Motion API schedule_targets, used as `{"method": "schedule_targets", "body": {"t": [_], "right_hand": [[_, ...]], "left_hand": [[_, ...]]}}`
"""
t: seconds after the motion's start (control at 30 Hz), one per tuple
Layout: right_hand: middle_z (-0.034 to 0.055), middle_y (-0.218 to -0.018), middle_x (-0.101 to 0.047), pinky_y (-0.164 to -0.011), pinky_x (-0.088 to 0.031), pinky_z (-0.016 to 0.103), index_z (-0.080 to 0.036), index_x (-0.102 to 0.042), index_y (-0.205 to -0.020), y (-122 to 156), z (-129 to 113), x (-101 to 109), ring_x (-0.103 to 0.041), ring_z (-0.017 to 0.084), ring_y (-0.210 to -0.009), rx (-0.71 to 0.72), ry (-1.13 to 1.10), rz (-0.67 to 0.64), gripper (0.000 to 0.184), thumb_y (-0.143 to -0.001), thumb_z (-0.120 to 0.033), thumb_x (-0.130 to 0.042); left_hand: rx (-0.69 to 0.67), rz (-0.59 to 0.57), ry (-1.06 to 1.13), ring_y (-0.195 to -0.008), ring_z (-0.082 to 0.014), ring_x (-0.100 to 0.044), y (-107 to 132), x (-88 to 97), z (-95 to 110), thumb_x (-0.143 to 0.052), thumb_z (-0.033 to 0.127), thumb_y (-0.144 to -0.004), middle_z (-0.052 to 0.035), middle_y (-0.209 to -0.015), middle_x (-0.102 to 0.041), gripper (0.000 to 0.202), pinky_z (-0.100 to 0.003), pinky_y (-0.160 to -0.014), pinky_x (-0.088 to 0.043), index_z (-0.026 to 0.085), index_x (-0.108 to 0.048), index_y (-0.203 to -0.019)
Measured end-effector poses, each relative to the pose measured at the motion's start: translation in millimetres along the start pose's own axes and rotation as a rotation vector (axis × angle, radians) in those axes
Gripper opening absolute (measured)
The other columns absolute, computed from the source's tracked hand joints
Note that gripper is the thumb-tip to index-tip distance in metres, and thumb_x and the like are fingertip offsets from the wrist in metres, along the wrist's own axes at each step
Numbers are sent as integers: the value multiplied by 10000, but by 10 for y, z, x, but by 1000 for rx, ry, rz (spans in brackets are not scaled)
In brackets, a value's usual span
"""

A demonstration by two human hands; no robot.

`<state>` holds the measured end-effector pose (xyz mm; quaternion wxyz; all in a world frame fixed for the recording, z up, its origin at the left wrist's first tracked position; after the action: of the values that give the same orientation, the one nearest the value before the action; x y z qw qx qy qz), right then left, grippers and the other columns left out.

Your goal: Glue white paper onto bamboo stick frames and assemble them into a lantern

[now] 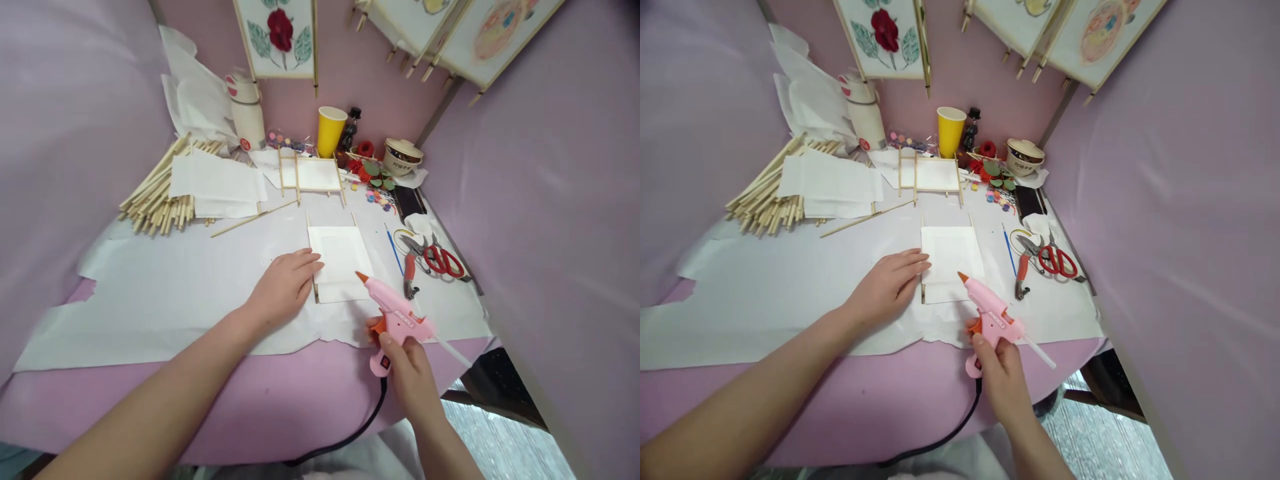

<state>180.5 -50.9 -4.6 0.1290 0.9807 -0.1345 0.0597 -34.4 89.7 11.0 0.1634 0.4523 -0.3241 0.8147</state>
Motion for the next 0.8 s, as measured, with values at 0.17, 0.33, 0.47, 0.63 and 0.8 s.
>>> {"method": "schedule_targets", "body": {"t": [0.17, 0.33, 0.47, 0.63, 0.8], "right_hand": [[67, -807, -686, -661, -479, 294, -157, -711, -948, 48, -138, -144, -613, 221, -745, 51, 316, -64, 399, -881, -501, -520], [57, -739, -642, -697, -454, 324, -172, -670, -840, 23, -163, -223, -587, 233, -747, 147, 516, -74, 377, -892, -496, -485], [49, -662, -593, -678, -447, 331, -186, -621, -741, -5, -95, -225, -578, 247, -757, 203, 606, -79, 391, -904, -507, -466], [47, -637, -589, -642, -442, 328, -196, -634, -747, -19, -67, -244, -580, 254, -757, 276, 662, -70, 377, -912, -484, -457], [53, -620, -581, -638, -436, 336, -206, -609, -701, -38, -36, -246, -576, 262, -756, 301, 682, -77, 388, -916, -487, -450]], "left_hand": [[11, -150, -13, -1325, -245, -485, 57, -134, -73, -372, 116, -922, -68, -1382, -579, 388, -476, -1079, -420, 169, -634, -1204], [18, -136, -4, -1331, -243, -478, 51, -137, -65, -380, 157, -945, -69, -1373, -586, 363, -458, -1088, -417, 164, -649, -1189], [45, -148, 2, -1333, -252, -472, 44, -128, -48, -383, 202, -965, -63, -1364, -594, 354, -458, -1092, -406, 169, -655, -1190], [70, -159, -10, -1323, -250, -472, 35, -108, -27, -391, 202, -968, -37, -1339, -613, 337, -475, -1113, -364, 188, -668, -1160], [77, -157, -4, -1317, -240, -471, 35, -99, -26, -391, 199, -969, -33, -1325, -620, 329, -470, -1112, -354, 198, -675, -1134]]}}
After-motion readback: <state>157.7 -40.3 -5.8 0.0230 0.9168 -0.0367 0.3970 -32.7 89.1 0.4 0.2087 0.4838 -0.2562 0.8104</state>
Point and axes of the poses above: each hand's wrist, its own y-axis away from the middle knuckle, its own x-axis out of the back of the hand, z = x × y, the point moved 2 cm from there along -y, towards the middle knuckle
